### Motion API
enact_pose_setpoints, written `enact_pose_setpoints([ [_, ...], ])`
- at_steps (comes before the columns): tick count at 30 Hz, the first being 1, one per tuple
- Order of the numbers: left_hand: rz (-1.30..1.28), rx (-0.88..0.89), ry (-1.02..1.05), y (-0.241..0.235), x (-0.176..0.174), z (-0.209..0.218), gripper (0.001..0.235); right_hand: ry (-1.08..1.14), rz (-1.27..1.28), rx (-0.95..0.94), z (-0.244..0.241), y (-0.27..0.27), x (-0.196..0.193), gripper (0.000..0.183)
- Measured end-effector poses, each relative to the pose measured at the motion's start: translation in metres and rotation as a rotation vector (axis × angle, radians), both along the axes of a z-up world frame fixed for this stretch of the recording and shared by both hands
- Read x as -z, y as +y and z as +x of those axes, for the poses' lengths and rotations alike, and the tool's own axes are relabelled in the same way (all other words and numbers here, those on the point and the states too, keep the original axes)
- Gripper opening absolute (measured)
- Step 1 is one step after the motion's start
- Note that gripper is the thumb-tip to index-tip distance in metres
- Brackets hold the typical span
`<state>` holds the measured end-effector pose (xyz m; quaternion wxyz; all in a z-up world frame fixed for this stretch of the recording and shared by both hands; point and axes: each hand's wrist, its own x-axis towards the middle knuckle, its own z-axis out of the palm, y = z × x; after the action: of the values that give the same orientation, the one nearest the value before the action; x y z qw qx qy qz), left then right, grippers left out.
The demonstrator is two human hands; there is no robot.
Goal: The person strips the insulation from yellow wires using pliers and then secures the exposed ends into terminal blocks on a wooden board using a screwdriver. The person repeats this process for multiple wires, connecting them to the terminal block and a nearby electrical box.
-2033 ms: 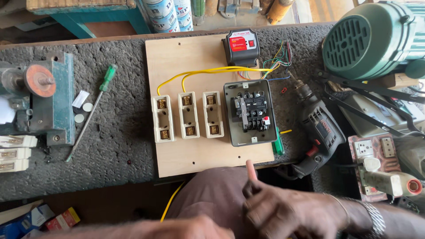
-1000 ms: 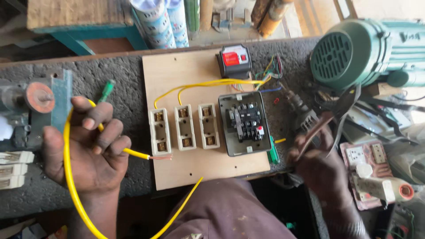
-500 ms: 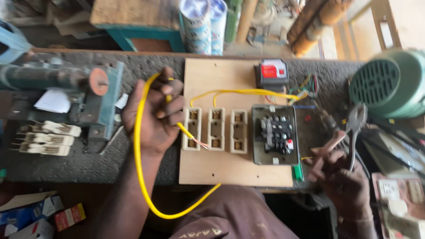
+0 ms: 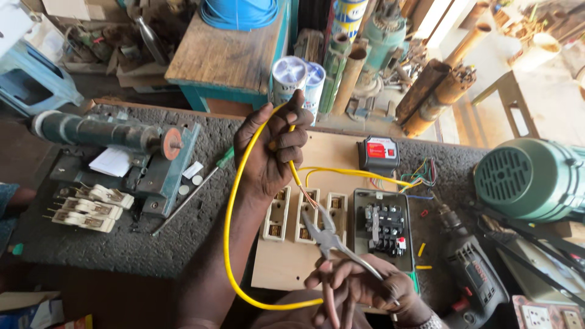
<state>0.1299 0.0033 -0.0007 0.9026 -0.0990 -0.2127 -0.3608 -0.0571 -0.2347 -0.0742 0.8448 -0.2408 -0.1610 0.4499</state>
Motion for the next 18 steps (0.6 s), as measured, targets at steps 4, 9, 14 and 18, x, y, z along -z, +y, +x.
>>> enact_pose_setpoints([
  [4, 0.027, -0.042, -0.011, 0.001, 0.001, -0.001, 0.045, 0.039, 0.126, 0.076, 0.005, 0.013, 0.000, 0.064],
  [9, 0.043, -0.055, -0.025, 0.001, 0.003, -0.003, 0.046, 0.072, 0.247, 0.049, 0.009, 0.013, 0.005, 0.064],
  [14, 0.064, -0.072, -0.024, -0.001, 0.005, -0.004, 0.046, 0.183, 0.275, -0.023, 0.006, 0.006, 0.012, 0.085],
  [18, 0.064, -0.074, -0.017, -0.001, 0.007, -0.004, 0.045, 0.191, 0.296, -0.009, 0.006, 0.007, 0.016, 0.085],
])
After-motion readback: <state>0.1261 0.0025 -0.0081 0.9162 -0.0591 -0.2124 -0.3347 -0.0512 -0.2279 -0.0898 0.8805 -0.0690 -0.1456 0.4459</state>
